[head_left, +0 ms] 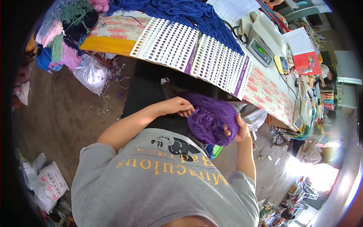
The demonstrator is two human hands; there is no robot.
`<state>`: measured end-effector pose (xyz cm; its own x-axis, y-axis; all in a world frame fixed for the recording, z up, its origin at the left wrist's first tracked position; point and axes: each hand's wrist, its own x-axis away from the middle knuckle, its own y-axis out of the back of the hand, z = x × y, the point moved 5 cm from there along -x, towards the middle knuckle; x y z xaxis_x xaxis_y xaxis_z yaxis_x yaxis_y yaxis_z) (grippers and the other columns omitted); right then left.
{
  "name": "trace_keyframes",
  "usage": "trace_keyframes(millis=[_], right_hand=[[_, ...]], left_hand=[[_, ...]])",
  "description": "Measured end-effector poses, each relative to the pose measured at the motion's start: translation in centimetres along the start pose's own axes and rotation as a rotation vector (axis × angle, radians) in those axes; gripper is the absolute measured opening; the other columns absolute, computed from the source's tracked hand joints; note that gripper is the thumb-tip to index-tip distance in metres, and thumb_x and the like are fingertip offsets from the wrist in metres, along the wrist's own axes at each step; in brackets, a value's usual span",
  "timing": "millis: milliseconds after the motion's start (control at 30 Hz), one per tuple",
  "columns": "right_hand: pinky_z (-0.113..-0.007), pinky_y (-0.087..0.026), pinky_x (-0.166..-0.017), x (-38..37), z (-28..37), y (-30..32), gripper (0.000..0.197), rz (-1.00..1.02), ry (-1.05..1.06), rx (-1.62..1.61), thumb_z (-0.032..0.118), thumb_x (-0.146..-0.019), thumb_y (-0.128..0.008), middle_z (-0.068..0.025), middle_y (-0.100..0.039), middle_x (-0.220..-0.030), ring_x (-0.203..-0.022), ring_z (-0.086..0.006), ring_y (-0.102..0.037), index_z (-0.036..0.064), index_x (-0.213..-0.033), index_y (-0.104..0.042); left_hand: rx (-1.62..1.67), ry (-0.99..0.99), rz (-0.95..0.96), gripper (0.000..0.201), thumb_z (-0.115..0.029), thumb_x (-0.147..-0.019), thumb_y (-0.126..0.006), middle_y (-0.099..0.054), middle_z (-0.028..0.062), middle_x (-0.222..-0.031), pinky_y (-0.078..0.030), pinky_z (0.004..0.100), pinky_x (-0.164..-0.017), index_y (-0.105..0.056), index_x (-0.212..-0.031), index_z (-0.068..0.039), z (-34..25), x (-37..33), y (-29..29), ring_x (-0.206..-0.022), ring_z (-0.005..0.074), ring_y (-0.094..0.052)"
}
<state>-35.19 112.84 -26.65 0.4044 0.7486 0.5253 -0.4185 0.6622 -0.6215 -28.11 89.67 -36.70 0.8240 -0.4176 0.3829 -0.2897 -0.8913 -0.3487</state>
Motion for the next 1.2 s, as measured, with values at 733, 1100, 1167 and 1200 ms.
trace_keyframes(millis=[733,1100,1167,1200], right_hand=[[-0.035,-0.041,-0.089,-4.1,0.7,-14.5,0.049,0.211,0.458,1.491,0.027,-0.078,-0.068,-0.0168,-0.052,-0.115,-0.105,-0.0307,-0.052,-0.0004,-0.115,-0.051],[-0.027,-0.041,-0.088,-8.2,-0.9,-32.9,0.031,0.827,0.570,0.454,0.024,-0.092,-0.053,-0.0058,-0.056,-0.106,-0.098,-0.0123,-0.052,-0.0006,-0.112,-0.053],[-0.027,-0.040,-0.088,-8.5,-1.4,-33.7,0.051,0.912,0.471,0.576,0.044,-0.092,-0.046,-0.0062,-0.059,-0.104,-0.098,-0.0144,-0.052,-0.0018,-0.113,-0.053],[-0.029,-0.041,-0.088,-8.1,-2.2,-33.9,0.064,1.047,0.244,0.515,0.053,-0.087,-0.048,-0.0110,-0.060,-0.105,-0.100,-0.0167,-0.054,-0.0029,-0.118,-0.050]], left_hand=[[1.260,-0.904,-0.227,0.051,-0.039,-0.095,-0.037,-0.059,0.0069,-0.100,-0.020,0.0506,-0.109,-0.048,-0.114,0.007,-5.1,22.5,4.5,-0.107,0.0233,-0.054],[0.187,-1.100,-0.263,0.070,-0.047,-0.092,-0.036,-0.044,0.0211,-0.130,-0.040,0.0403,-0.099,-0.028,-0.131,0.011,-22.7,28.8,-5.2,-0.116,0.0296,-0.050],[0.270,-1.054,-0.317,0.059,-0.037,-0.096,-0.031,-0.041,0.0210,-0.133,-0.039,0.0413,-0.100,-0.026,-0.133,0.009,-24.9,29.5,-5.1,-0.119,0.0291,-0.047],[0.344,-1.032,-0.415,0.055,-0.032,-0.097,-0.029,-0.039,0.0206,-0.135,-0.037,0.0414,-0.102,-0.026,-0.134,0.009,-25.9,30.1,-5.0,-0.121,0.0290,-0.046]])
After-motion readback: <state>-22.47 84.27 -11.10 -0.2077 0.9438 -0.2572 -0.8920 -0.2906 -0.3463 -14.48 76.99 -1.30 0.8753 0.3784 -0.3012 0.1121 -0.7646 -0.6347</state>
